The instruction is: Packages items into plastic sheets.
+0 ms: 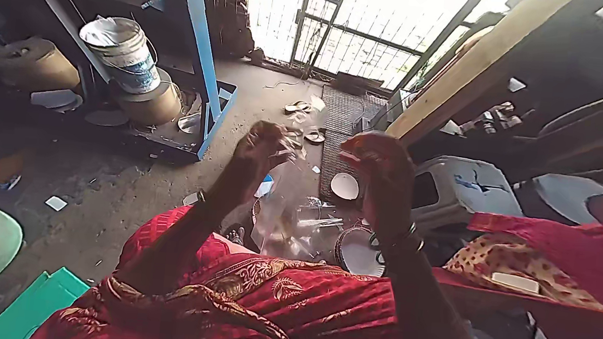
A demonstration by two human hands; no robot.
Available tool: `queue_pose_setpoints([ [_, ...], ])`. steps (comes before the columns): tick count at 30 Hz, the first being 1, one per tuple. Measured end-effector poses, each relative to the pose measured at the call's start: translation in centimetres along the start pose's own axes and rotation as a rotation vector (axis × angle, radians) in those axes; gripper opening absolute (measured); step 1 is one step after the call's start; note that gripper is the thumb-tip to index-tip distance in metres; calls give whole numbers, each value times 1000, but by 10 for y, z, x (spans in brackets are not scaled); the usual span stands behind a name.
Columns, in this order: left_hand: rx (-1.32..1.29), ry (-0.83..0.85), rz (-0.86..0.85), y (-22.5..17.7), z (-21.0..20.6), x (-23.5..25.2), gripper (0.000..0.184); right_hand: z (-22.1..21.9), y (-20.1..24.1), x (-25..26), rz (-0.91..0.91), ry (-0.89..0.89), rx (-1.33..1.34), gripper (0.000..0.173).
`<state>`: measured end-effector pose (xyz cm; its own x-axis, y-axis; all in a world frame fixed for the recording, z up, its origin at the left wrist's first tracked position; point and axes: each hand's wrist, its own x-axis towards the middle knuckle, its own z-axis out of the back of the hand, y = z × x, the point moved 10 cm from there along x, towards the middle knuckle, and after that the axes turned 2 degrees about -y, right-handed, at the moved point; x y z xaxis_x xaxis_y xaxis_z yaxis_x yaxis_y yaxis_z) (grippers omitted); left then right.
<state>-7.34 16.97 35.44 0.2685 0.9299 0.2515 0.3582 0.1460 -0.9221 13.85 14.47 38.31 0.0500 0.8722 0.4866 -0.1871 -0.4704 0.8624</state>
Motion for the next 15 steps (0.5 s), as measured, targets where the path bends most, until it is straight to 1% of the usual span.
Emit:
queue_pose_setpoints([
  [2, -160, 13, 30, -6, 13, -2, 39, 19, -21, 5, -121, -39, -3, 41],
  [3, -210, 50, -8, -11, 20, -5, 48, 21, -39, 4, -190, -27, 18, 48],
  [4, -223, 116, -71, -17, 25, -8, 50, 19, -59, 1, -264, 4, 59, 55],
  [6, -138, 163, -196, -27, 38, -17, 54, -1, -96, -10, -416, 105, 174, 72],
  [7, -71, 171, -245, -32, 44, -18, 57, -16, -111, -16, -495, 145, 247, 76],
  [8, -18, 169, -285, -36, 50, -18, 61, -34, -122, -22, -575, 189, 330, 74],
  [9, -51, 129, -308, -38, 61, -18, 60, -52, -130, -27, -627, 233, 408, 70],
  [10, -154, 97, -331, -37, 74, -15, 58, -68, -131, -31, -646, 268, 493, 66],
  [11, -273, 56, -342, -36, 84, -12, 55, -83, -129, -33, -637, 299, 566, 63],
  [12, -333, 8, -342, -36, 90, -11, 53, -94, -126, -34, -628, 322, 611, 62],
  [15, -424, -85, -322, -31, 105, -13, 46, -113, -128, -32, -616, 315, 644, 56],
])
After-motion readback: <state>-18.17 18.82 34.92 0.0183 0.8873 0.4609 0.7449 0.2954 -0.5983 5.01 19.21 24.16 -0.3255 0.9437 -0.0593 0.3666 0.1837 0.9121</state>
